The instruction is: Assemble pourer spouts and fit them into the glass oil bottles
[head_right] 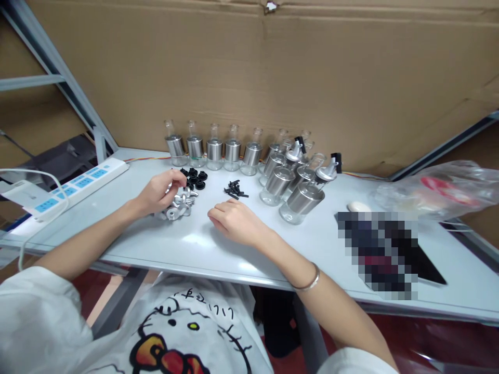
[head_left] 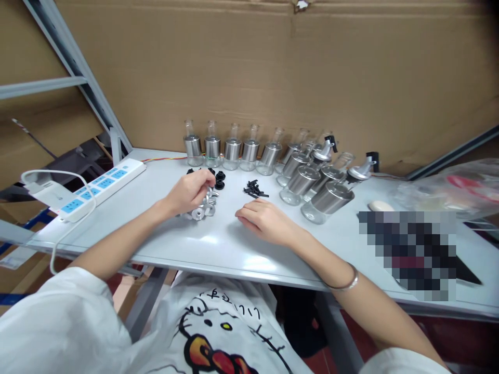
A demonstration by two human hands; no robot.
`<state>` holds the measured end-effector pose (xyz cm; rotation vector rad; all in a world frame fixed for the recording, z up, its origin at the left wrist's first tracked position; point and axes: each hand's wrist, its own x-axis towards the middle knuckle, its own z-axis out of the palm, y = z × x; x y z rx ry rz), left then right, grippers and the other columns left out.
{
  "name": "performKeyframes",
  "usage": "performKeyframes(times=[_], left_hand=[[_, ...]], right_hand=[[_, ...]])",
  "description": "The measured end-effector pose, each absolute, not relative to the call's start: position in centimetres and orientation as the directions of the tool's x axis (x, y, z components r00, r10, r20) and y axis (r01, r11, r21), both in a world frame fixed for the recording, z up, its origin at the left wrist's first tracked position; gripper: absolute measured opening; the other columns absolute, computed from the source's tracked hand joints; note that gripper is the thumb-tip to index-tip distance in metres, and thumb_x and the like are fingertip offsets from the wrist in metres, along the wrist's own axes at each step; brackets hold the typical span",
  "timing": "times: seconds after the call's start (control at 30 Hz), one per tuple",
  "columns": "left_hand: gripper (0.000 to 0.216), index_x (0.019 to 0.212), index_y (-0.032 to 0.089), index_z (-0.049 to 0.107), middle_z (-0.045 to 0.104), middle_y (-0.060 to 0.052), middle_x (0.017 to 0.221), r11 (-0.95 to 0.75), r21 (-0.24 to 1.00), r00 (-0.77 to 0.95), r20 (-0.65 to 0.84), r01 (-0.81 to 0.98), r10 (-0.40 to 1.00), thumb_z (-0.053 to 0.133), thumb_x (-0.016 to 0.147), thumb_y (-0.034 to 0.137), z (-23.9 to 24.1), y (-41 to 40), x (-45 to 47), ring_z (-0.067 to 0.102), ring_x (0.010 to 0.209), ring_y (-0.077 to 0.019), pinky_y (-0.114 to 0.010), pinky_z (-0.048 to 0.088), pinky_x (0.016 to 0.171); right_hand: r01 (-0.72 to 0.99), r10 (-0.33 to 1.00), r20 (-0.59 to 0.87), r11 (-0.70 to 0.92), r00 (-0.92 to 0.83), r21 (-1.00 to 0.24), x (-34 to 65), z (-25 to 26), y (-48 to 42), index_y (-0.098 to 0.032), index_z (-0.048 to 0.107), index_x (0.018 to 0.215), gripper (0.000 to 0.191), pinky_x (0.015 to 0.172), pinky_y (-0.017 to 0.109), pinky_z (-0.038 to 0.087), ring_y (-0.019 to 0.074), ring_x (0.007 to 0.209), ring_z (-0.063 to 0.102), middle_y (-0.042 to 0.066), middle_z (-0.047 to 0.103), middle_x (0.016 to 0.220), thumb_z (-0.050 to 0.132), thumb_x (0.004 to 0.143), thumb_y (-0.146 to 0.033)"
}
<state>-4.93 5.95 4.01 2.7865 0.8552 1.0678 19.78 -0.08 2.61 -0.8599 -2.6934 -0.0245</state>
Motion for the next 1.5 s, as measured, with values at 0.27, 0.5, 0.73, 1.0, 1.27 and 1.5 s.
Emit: performKeyframes(times=[0.27, 0.5, 0.73, 1.0, 1.27, 1.5], left_hand=[[0.031, 0.104, 0.016, 0.063, 0.063, -0.01, 0.1, -0.86, 0.095, 0.757, 0.433, 0.502, 0.49, 0.036, 0.09, 0.01, 3.3, 8.6, -6.3, 0.053, 0.096, -0.0209, -0.033, 0.044, 0.084], [0.035, 0.111, 0.022, 0.067, 0.06, -0.01, 0.117, -0.8, -0.126, 0.786, 0.326, 0.586, 0.525, 0.042, 0.091, 0.009, 2.1, 8.9, -6.5, 0.045, 0.11, -0.0243, -0.036, 0.038, 0.086], [0.022, 0.094, 0.021, 0.07, 0.063, -0.01, 0.114, -0.782, -0.195, 0.784, 0.366, 0.592, 0.502, 0.05, 0.093, 0.028, 2.2, 9.0, -6.3, 0.047, 0.109, -0.0253, -0.037, 0.037, 0.083], [0.01, 0.086, 0.016, 0.059, 0.066, -0.005, 0.079, -0.874, -0.12, 0.662, 0.703, 0.471, 0.26, 0.049, 0.087, 0.018, 3.4, 6.5, -4.9, 0.056, 0.075, -0.0158, -0.03, 0.04, 0.068], [0.008, 0.092, 0.018, 0.054, 0.063, -0.001, 0.067, -0.912, -0.375, 0.737, 0.661, 0.166, -0.138, 0.045, 0.092, 0.018, 2.8, 1.9, -1.5, 0.054, 0.06, -0.012, -0.025, 0.04, 0.055], [0.008, 0.093, 0.014, 0.055, 0.061, 0.001, 0.064, -0.918, -0.368, 0.716, 0.68, 0.149, -0.157, 0.048, 0.09, 0.012, 2.7, 1.5, -1.4, 0.052, 0.056, -0.0112, -0.023, 0.042, 0.051]], right_hand=[[0.591, 0.572, 0.337, 0.805, -0.748, -0.055, 20.4, 3.1, 0.1, -0.012, 0.064, 0.099, 0.028, 0.073, 0.033, 0.041, 0.0196, 0.076, 0.061, 0.01, 0.069, 0.085, 0.036, 0.095, -0.013], [0.598, 0.576, 0.359, 0.799, -0.734, -0.06, 20.6, 3.3, 0.1, -0.012, 0.063, 0.106, 0.034, 0.074, 0.032, 0.041, 0.0189, 0.077, 0.061, 0.009, 0.069, 0.086, 0.034, 0.091, -0.005], [0.611, 0.54, 0.479, 0.792, -0.692, -0.01, 20.4, 3.2, 0.1, -0.013, 0.062, 0.11, 0.033, 0.079, 0.032, 0.042, 0.0166, 0.076, 0.061, 0.007, 0.069, 0.083, 0.033, 0.095, -0.008], [0.671, 0.645, 0.659, 0.687, -0.387, -0.278, 20.3, 3.9, -0.2, -0.016, 0.065, 0.088, 0.022, 0.073, 0.031, 0.041, 0.0163, 0.074, 0.063, 0.006, 0.071, 0.081, 0.044, 0.092, -0.018], [0.373, 0.875, 0.172, 0.36, -0.452, -0.855, 20.2, 4.3, 0.2, -0.016, 0.06, 0.07, 0.028, 0.056, 0.024, 0.041, 0.0103, 0.055, 0.051, -0.001, 0.058, 0.058, 0.049, 0.087, -0.035], [0.342, 0.817, 0.125, 0.368, -0.562, -0.865, 19.6, 4.3, -0.8, -0.015, 0.066, 0.075, 0.023, 0.059, 0.025, 0.04, 0.0102, 0.059, 0.051, 0.0, 0.062, 0.064, 0.054, 0.085, -0.033]])
